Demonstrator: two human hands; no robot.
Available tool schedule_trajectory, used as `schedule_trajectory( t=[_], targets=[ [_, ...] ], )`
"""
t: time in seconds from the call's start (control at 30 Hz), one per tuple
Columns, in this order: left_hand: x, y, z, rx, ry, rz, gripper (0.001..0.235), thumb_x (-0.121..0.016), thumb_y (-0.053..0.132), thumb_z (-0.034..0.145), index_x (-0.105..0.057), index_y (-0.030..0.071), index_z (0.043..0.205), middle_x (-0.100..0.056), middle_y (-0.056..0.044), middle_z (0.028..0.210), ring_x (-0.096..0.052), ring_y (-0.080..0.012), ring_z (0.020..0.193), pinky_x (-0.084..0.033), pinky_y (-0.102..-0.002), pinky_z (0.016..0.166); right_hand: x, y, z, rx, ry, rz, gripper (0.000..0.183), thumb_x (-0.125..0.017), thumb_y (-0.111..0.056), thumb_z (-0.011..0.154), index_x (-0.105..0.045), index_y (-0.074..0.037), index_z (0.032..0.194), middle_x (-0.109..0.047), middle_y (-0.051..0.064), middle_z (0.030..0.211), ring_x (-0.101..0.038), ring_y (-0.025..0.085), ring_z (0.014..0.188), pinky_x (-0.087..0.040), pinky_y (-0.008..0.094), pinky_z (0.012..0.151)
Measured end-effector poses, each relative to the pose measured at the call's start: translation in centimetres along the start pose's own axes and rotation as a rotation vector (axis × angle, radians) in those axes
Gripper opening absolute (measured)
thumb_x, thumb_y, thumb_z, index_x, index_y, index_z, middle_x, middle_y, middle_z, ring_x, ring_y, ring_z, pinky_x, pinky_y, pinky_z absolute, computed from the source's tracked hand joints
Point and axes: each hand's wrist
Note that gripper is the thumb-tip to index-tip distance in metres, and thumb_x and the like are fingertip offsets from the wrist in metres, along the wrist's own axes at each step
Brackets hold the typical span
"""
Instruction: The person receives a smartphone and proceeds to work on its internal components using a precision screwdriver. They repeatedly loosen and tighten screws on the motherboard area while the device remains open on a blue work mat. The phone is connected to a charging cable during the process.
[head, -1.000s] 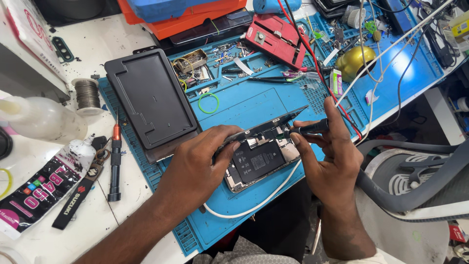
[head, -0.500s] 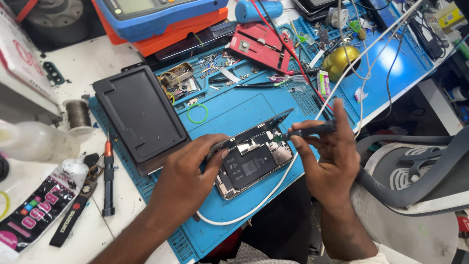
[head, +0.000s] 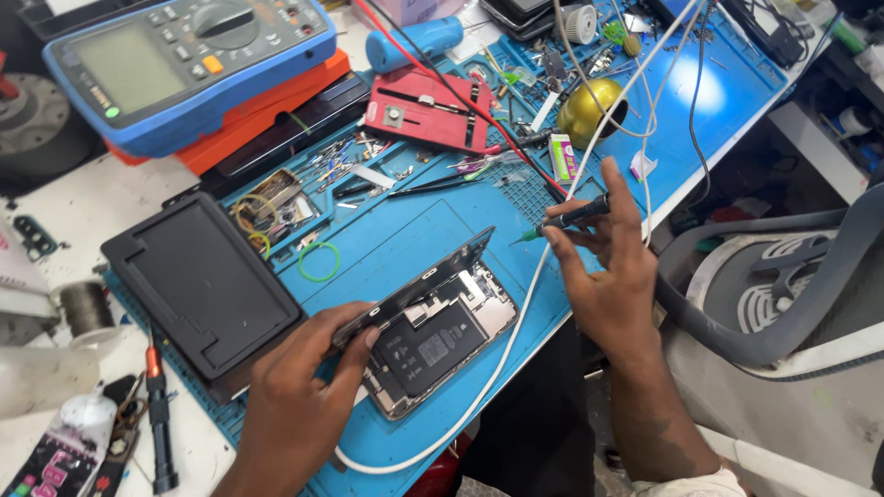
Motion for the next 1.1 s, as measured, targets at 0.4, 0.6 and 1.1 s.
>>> schedule_trajectory(
  t=[0.4, 0.6, 1.1],
  targets=[
    [-1.2, -0.4, 0.2, 0.230, 0.039, 0.043, 0.026, -0.078, 0.010, 0.083, -0.077, 0.005, 0.108, -0.081, -0.010, 0.092, -0.080, -0.0144, 0.079, -0.064, -0.030, 0.064, -1.2, 2.3, 0.9, -0.067, -0.039, 0.308, 0.082, -0.070, 0.011, 0.100, -0.017, -0.009, 0.159, -0.067, 0.019, 0.125, -0.073, 0.027, 0.119, -0.066, 0.037, 0.098],
    [-1.1, -0.6, 0.4, 0.282, 0.006, 0.047, 0.025, -0.077, 0.010, 0.083, -0.076, 0.006, 0.107, -0.081, -0.010, 0.092, -0.081, -0.0144, 0.079, -0.065, -0.030, 0.061, -2.1, 2.6, 1.4, -0.057, -0.045, 0.326, 0.077, -0.069, 0.012, 0.099, -0.019, -0.008, 0.155, -0.065, 0.020, 0.126, -0.072, 0.027, 0.120, -0.066, 0.037, 0.100],
    [-0.3, 0.4, 0.3, 0.106, -0.009, 0.018, 0.024, -0.074, 0.012, 0.087, -0.074, 0.005, 0.111, -0.080, -0.010, 0.096, -0.081, -0.0172, 0.085, -0.064, -0.032, 0.063, -1.6, 2.4, 1.0, -0.206, 0.075, 0.563, 0.093, -0.073, 0.008, 0.101, -0.012, -0.012, 0.168, -0.066, 0.016, 0.123, -0.072, 0.021, 0.111, -0.067, 0.035, 0.093]
  ],
)
Point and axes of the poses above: each hand's wrist, its own z-axis towards the middle knuckle, its own x-axis out of the back of the hand, y = z × x
